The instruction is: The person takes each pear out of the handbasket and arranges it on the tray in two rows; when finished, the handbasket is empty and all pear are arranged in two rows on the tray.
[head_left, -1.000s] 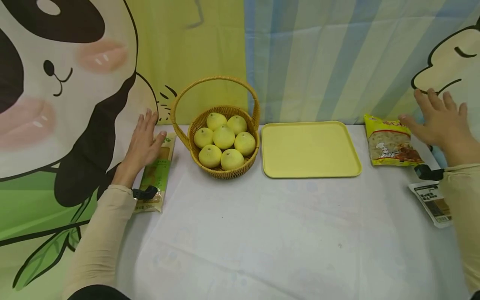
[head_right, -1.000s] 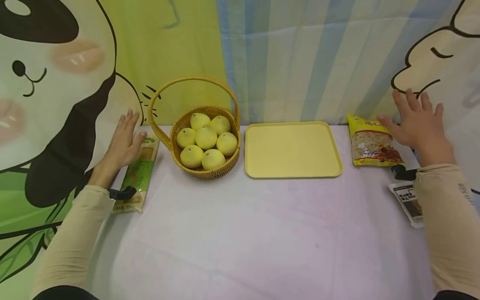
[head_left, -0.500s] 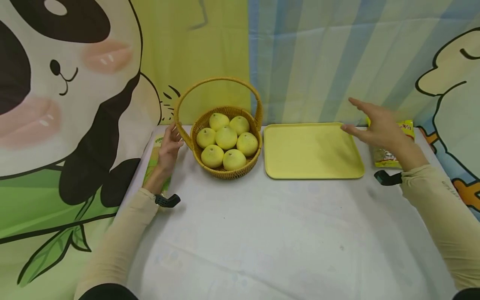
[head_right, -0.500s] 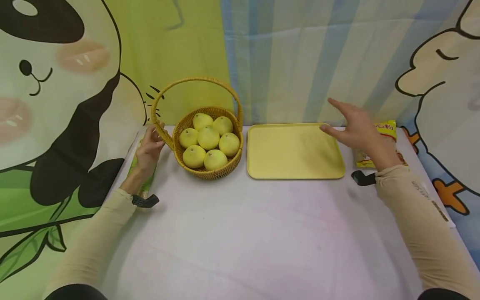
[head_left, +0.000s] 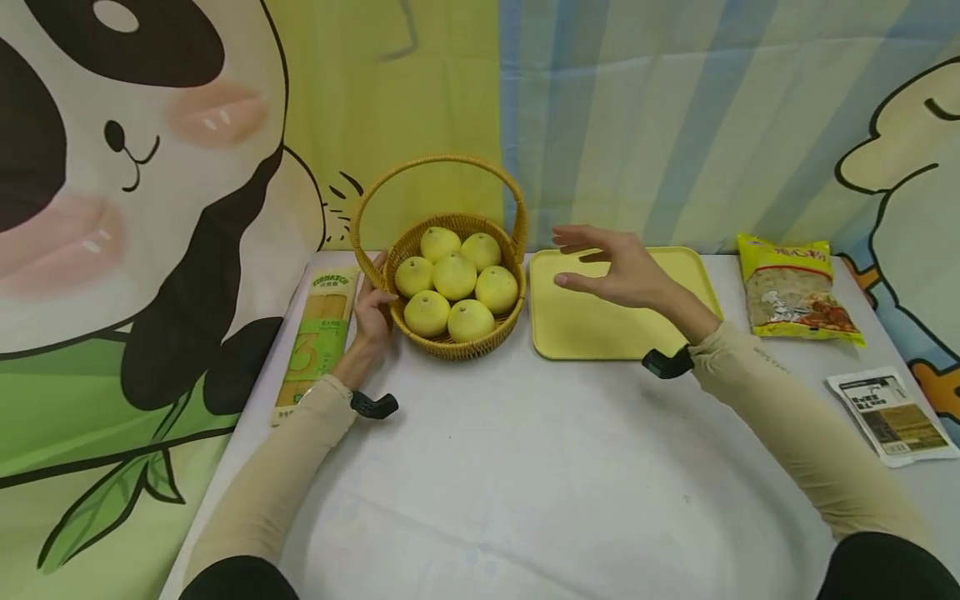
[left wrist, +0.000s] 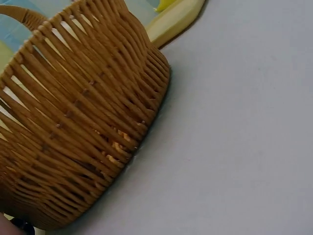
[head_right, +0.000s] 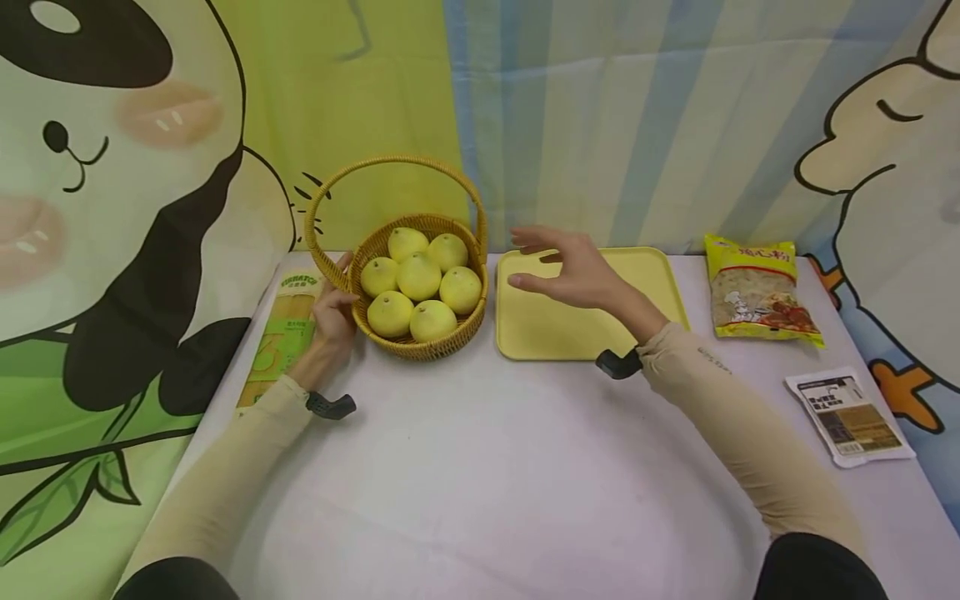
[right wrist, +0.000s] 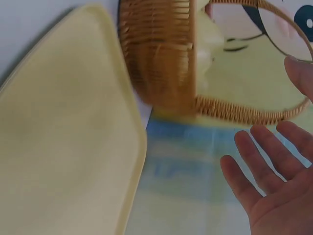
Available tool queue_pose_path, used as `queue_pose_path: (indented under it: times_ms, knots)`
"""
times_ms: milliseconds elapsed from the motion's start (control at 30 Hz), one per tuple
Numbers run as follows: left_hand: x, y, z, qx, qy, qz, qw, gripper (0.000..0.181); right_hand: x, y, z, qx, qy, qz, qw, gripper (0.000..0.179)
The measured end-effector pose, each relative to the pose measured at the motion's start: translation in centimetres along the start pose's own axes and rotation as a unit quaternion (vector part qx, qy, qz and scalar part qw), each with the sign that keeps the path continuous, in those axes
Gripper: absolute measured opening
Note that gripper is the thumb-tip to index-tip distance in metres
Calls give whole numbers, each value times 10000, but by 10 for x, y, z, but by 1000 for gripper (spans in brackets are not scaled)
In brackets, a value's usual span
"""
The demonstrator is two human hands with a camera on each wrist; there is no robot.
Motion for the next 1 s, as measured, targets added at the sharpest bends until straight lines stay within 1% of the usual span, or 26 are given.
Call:
queue_pose_path:
  times_ms: [67, 200, 333, 500, 700, 867, 1000]
  knots:
    - [-4, 1, 1, 43, -28, -4, 10000, 84, -4, -12, 13, -147, -206, -51, 9997, 69]
    - [-11, 2, 3, 201, -153, 157, 9996, 85, -10, -34, 36, -409, -507, -61, 9979, 72]
    - [-15, 1, 5, 333, -177, 291, 9989, 88, -13, -53, 55, -588, -727, -30, 9956, 76]
    - [-18, 1, 9, 492, -14, 295, 9984, 90, -13, -74, 70, -745, -951, 115, 9926, 82]
    - [-20, 0, 16, 757, 211, 379, 9962, 92, -4, -95, 84, -920, -1464, 354, 9843, 82]
    - [-19, 1, 21, 869, 338, 362, 9950, 91, 5, -108, 94, -983, -1477, 391, 9834, 84]
    - [-19, 0, 23, 952, 357, 387, 9941, 91, 9, -116, 100, -983, -1223, 448, 9866, 87]
Point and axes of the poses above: each hand's wrist, its own y-axis away from the middle knuckle, its own z-axis out of the palm, x = y × z, the point moved 1 cm from there along -y, towards the middle knuckle, and after that the axes turned 13 degrees about -y, right-handed, at the moved point
